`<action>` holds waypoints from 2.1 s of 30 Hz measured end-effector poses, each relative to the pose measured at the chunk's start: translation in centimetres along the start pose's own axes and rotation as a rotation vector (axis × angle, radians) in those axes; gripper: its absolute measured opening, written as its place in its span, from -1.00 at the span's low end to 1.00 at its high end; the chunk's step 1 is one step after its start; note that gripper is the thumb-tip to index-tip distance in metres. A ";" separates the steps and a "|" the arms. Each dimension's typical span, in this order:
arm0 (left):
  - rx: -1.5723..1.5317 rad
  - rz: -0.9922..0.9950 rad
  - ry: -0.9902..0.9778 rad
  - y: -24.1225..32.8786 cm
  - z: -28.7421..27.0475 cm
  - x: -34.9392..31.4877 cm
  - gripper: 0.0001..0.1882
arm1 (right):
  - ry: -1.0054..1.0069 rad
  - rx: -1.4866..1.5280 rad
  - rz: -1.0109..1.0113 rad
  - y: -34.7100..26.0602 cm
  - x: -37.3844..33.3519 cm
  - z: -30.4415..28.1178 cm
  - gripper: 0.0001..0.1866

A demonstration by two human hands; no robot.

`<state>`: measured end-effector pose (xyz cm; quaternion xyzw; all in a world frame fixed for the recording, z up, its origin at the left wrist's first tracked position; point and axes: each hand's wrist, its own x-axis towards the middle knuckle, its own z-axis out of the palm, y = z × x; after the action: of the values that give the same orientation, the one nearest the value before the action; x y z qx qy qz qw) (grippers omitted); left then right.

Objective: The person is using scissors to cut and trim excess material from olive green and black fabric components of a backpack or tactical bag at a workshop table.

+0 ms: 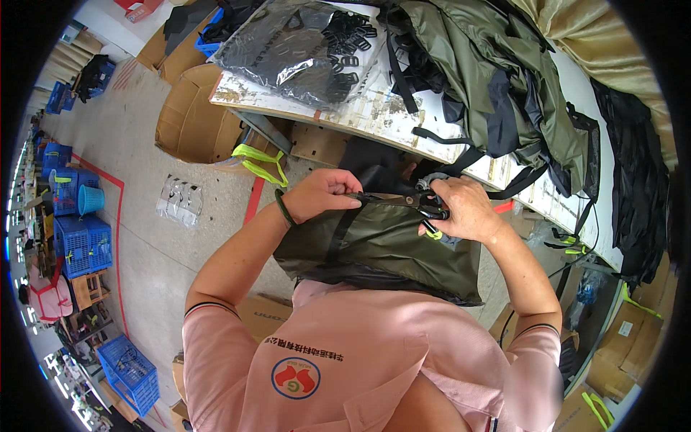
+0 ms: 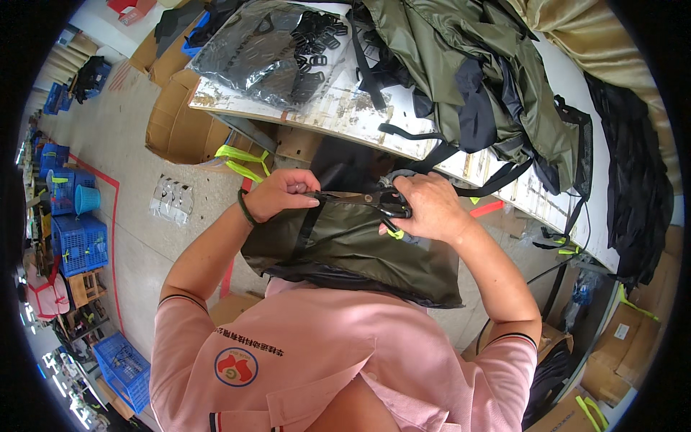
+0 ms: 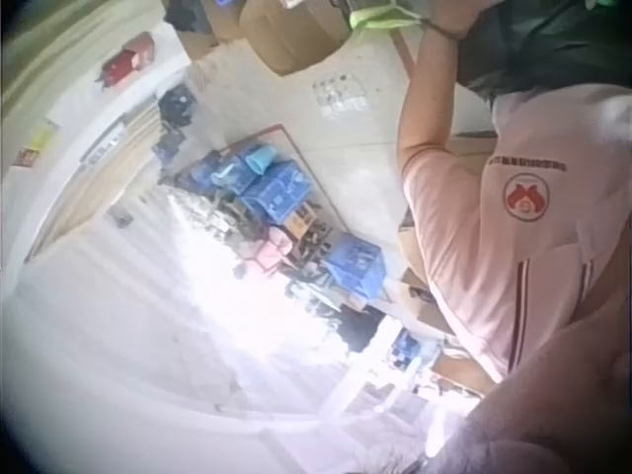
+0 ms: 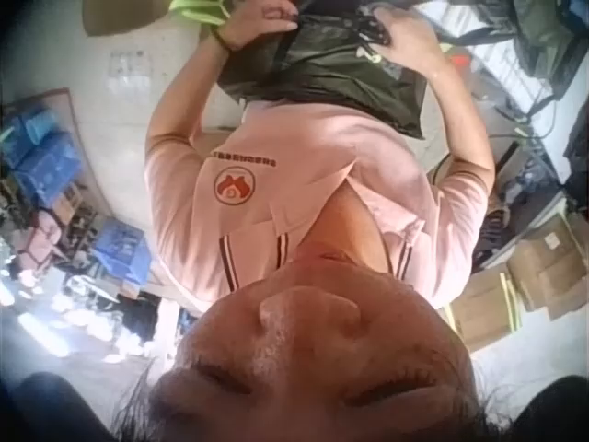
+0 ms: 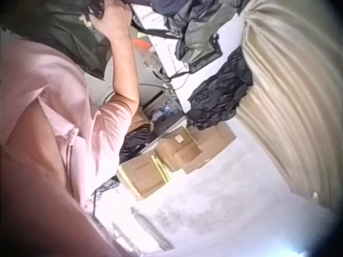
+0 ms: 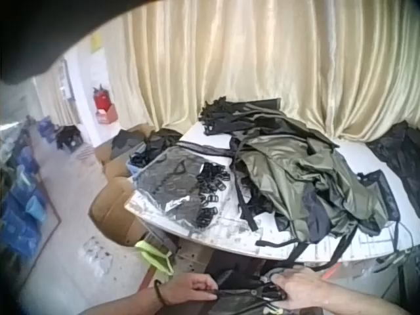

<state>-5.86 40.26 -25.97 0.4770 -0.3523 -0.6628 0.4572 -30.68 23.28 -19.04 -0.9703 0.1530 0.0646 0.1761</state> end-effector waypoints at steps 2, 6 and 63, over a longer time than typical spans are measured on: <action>-0.008 0.000 0.004 0.0 0.0 0.0 -0.81 | -0.018 -0.027 0.005 -0.1 0.2 -0.1 -0.46; -0.017 0.013 0.003 0.0 0.0 0.0 -0.82 | 0.014 -0.023 0.005 -0.1 0.2 0.0 -0.48; 0.114 -0.040 0.007 1.4 1.0 0.3 -0.82 | 0.056 -0.054 -0.028 -0.8 -0.1 -0.4 -0.47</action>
<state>-6.43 39.56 -24.48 0.5118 -0.3781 -0.6490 0.4171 -30.48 23.88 -18.43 -0.9781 0.1424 0.0390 0.1465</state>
